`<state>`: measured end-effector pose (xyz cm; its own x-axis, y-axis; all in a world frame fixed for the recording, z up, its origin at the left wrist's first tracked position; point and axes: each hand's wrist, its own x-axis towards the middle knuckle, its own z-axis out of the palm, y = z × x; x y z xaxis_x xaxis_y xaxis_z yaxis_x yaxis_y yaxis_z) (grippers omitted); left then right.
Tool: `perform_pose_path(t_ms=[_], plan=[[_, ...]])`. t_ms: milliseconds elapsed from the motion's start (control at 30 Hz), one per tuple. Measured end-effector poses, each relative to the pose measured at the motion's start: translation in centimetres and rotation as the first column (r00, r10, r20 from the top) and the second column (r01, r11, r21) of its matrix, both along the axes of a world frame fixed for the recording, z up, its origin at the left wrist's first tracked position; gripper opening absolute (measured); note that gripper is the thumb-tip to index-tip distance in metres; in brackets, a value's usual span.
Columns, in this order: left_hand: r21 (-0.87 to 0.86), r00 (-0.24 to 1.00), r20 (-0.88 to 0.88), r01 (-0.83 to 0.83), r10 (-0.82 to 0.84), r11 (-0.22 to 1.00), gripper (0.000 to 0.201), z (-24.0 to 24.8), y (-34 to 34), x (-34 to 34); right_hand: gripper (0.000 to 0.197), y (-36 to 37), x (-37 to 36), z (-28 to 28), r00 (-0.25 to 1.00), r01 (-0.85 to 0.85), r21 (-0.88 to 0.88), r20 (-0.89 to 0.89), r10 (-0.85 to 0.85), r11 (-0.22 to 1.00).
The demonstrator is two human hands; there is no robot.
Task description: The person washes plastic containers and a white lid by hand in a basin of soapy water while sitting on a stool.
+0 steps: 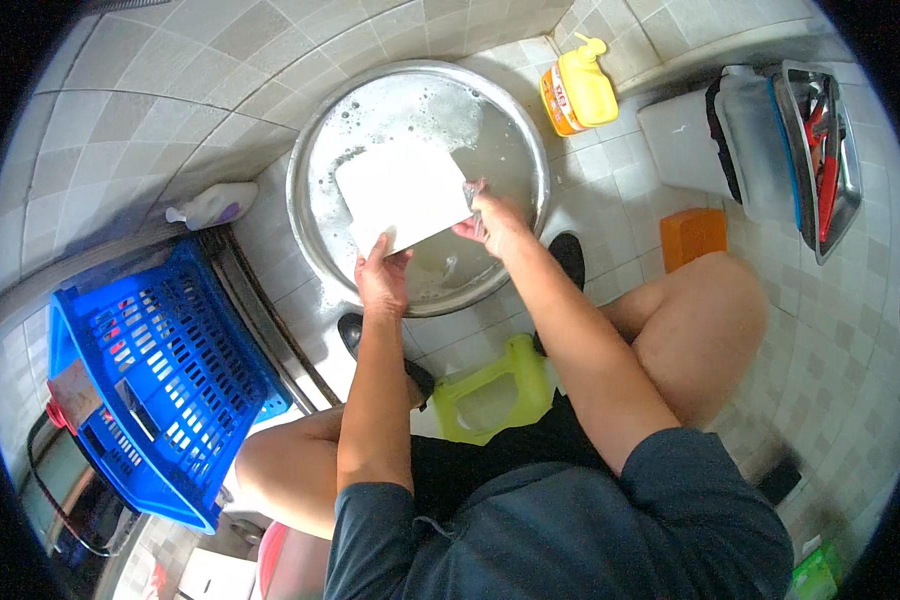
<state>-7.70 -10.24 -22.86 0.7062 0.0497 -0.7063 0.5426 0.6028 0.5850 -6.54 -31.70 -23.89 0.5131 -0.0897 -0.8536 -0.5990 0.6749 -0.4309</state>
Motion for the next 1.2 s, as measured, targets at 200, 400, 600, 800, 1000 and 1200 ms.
perform_pose_path(t_ms=[200, 400, 600, 800, 1000, 1200], plan=[[0.151, 0.989, -0.145, 0.048, -0.026, 0.987, 0.015, 0.0, -4.1, -0.8, 0.029, 3.8, -4.2, 0.0, 0.964, -0.247, -0.223, -0.156, 0.216, 0.943], [0.101, 0.929, -0.073, 0.369, -0.363, 0.924, 0.029, -0.3, -0.5, -2.3, 0.011, 1.6, -3.4, -2.5, 0.996, -0.042, -0.159, -0.087, 0.029, 0.986], [0.049, 0.846, -0.095, 0.531, -0.525, 0.846, 0.039, 2.0, 2.5, -1.0, 0.012, -2.0, -0.3, -2.8, 0.989, 0.123, -0.115, -0.062, -0.131, 0.986], [0.059, 0.973, 0.021, 0.229, -0.231, 0.972, 0.034, 0.8, 2.0, 0.9, 0.005, -0.8, -0.2, -3.5, 0.993, 0.115, -0.067, 0.025, -0.114, 0.991], [0.083, 0.999, -0.048, -0.007, 0.011, 0.997, 0.029, 0.7, -1.7, -0.7, 0.034, 3.2, -1.7, -0.3, 0.975, 0.224, -0.067, 0.024, -0.223, 0.972], [0.124, 0.932, -0.115, 0.357, -0.344, 0.926, 0.033, 1.7, 2.6, 0.1, 0.016, 1.2, -3.3, -2.6, 1.0, 0.007, -0.016, -0.03, -0.007, 1.0]])
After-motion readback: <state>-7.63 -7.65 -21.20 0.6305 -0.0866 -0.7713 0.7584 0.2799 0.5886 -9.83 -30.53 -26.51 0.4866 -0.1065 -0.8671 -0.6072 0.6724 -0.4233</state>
